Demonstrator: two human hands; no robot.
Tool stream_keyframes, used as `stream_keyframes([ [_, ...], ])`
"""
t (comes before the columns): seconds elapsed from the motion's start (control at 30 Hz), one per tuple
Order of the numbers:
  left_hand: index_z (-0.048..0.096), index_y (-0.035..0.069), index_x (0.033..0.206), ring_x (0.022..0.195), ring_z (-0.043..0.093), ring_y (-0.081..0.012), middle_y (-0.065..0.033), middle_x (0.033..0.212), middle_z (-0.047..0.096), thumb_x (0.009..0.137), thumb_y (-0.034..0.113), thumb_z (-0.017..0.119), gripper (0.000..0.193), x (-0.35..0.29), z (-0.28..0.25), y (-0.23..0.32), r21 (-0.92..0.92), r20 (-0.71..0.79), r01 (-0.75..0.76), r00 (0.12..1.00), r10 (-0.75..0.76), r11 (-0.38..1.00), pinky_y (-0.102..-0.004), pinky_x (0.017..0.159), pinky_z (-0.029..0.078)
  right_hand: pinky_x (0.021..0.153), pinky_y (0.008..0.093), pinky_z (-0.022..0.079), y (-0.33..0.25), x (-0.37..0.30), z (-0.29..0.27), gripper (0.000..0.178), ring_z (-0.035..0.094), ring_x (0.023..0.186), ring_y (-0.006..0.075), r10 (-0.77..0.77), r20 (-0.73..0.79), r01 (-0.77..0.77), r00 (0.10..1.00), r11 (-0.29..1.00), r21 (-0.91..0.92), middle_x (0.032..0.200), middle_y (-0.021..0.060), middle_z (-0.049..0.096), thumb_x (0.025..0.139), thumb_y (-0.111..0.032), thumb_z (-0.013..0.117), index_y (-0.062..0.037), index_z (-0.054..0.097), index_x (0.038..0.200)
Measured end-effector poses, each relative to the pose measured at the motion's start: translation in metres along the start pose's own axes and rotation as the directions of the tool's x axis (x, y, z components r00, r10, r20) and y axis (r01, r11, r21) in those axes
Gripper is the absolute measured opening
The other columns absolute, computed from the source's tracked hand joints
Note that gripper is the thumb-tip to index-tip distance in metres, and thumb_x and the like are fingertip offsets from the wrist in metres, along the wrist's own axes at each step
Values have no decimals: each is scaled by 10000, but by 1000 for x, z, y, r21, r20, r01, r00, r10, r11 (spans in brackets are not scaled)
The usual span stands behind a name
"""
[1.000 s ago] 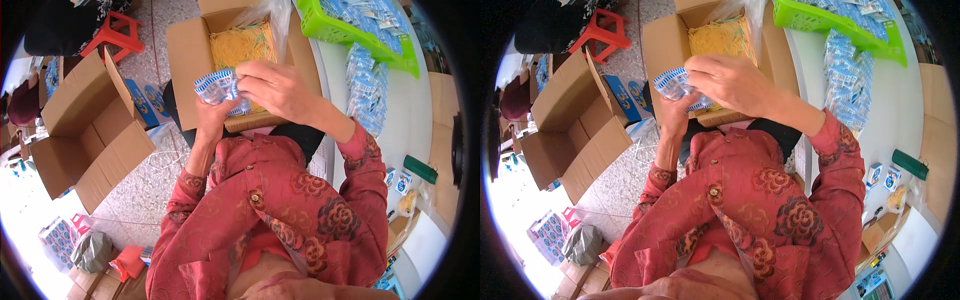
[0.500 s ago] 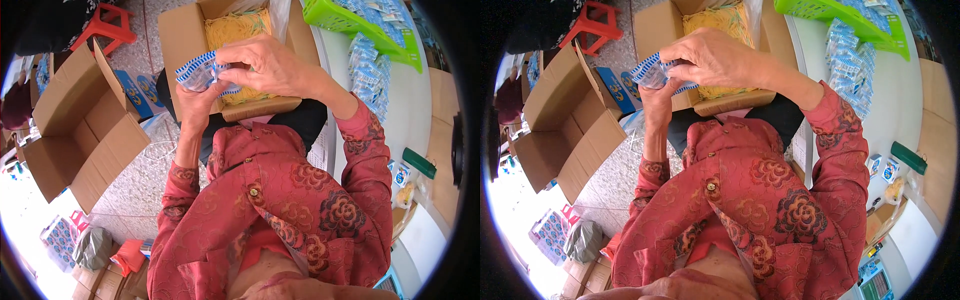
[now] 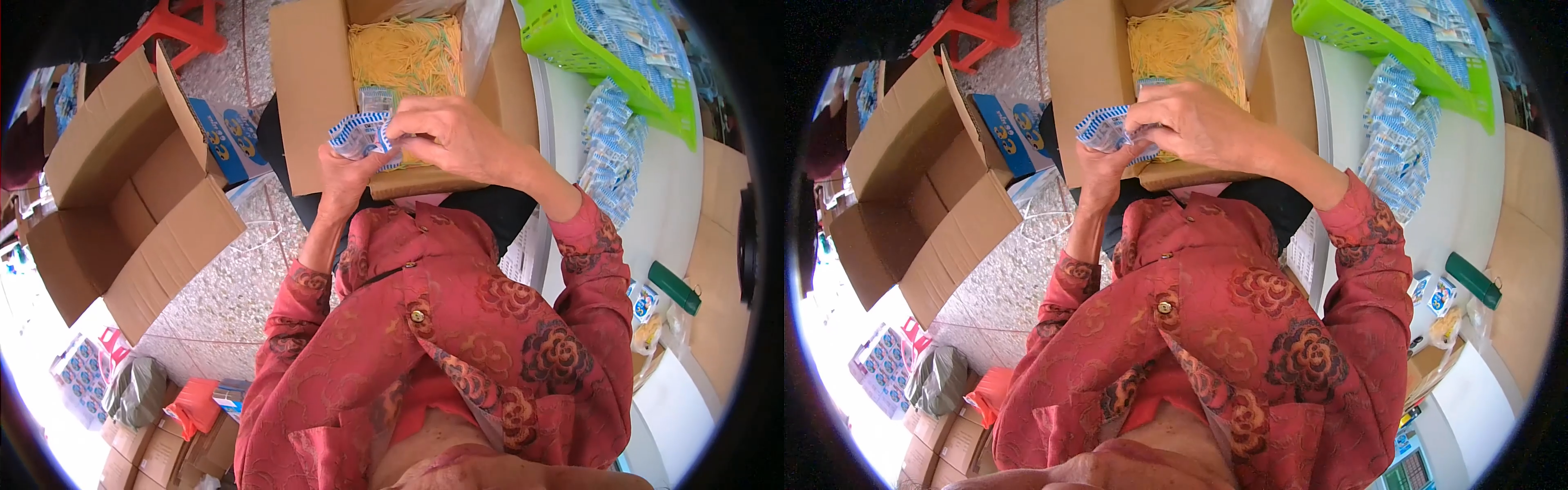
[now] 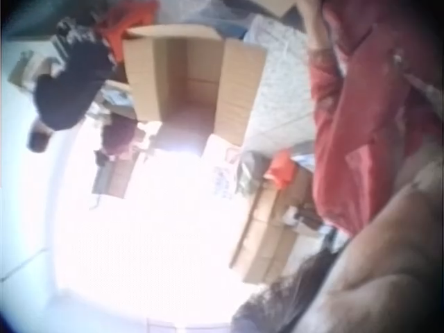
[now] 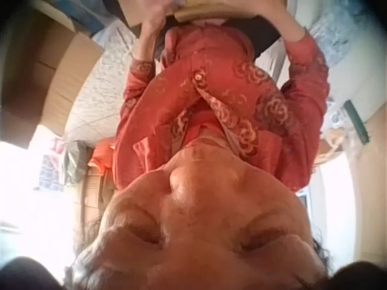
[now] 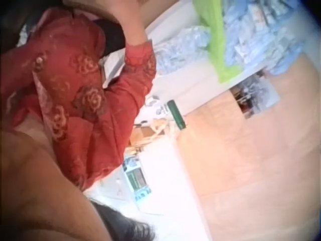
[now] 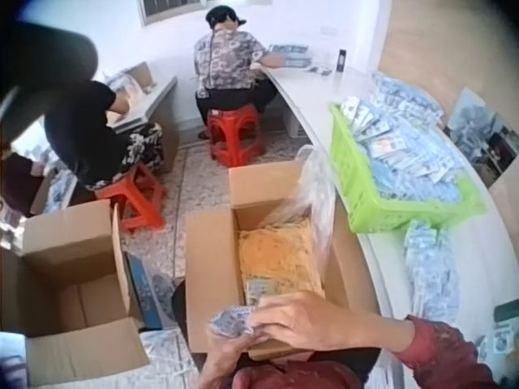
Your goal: Packaging small yellow items into plastic bags and placing them into a cardboard box.
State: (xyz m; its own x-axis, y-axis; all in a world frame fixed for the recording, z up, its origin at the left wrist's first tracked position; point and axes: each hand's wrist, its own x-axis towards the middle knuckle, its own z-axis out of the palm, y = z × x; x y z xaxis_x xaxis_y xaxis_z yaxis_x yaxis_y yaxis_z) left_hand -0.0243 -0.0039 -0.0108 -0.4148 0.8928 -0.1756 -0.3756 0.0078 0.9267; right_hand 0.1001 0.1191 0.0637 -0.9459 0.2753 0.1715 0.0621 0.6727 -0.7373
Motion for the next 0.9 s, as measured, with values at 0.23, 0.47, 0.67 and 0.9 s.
stream_keyframes([
  [0.23,567,16,974,849,592,-146,-49,927,607,670,-58,680,333,2,-19,-7,-14,-17,51,999,-51,999,-288,756,498,564,199,444,46,-6,-10,93,519,629,52,467,91,-417,879,665,620,767,-8,553,827,-101,550,-50,571,902],
  [0.47,532,8,1023,871,588,-149,-61,949,596,644,-92,678,418,-2,-37,-5,-77,-123,-31,992,21,997,-289,764,500,520,239,482,172,-41,96,143,573,579,107,675,398,-783,622,532,322,661,57,585,755,-148,591,-14,607,800],
  [0.67,507,2,1054,881,583,-162,-71,965,589,641,-88,681,457,-8,-39,-6,-55,-126,1,992,-8,999,-306,795,482,494,307,502,228,-62,177,239,609,540,192,801,373,-857,468,515,-31,610,137,602,688,-201,637,37,617,686],
  [0.9,534,-16,1023,866,589,-158,-74,954,598,643,-74,689,415,-9,-40,0,-77,-141,57,988,-67,995,-300,788,485,455,335,486,219,-50,190,329,585,451,230,811,225,-805,539,575,-144,514,155,571,634,-263,681,54,602,604],
])
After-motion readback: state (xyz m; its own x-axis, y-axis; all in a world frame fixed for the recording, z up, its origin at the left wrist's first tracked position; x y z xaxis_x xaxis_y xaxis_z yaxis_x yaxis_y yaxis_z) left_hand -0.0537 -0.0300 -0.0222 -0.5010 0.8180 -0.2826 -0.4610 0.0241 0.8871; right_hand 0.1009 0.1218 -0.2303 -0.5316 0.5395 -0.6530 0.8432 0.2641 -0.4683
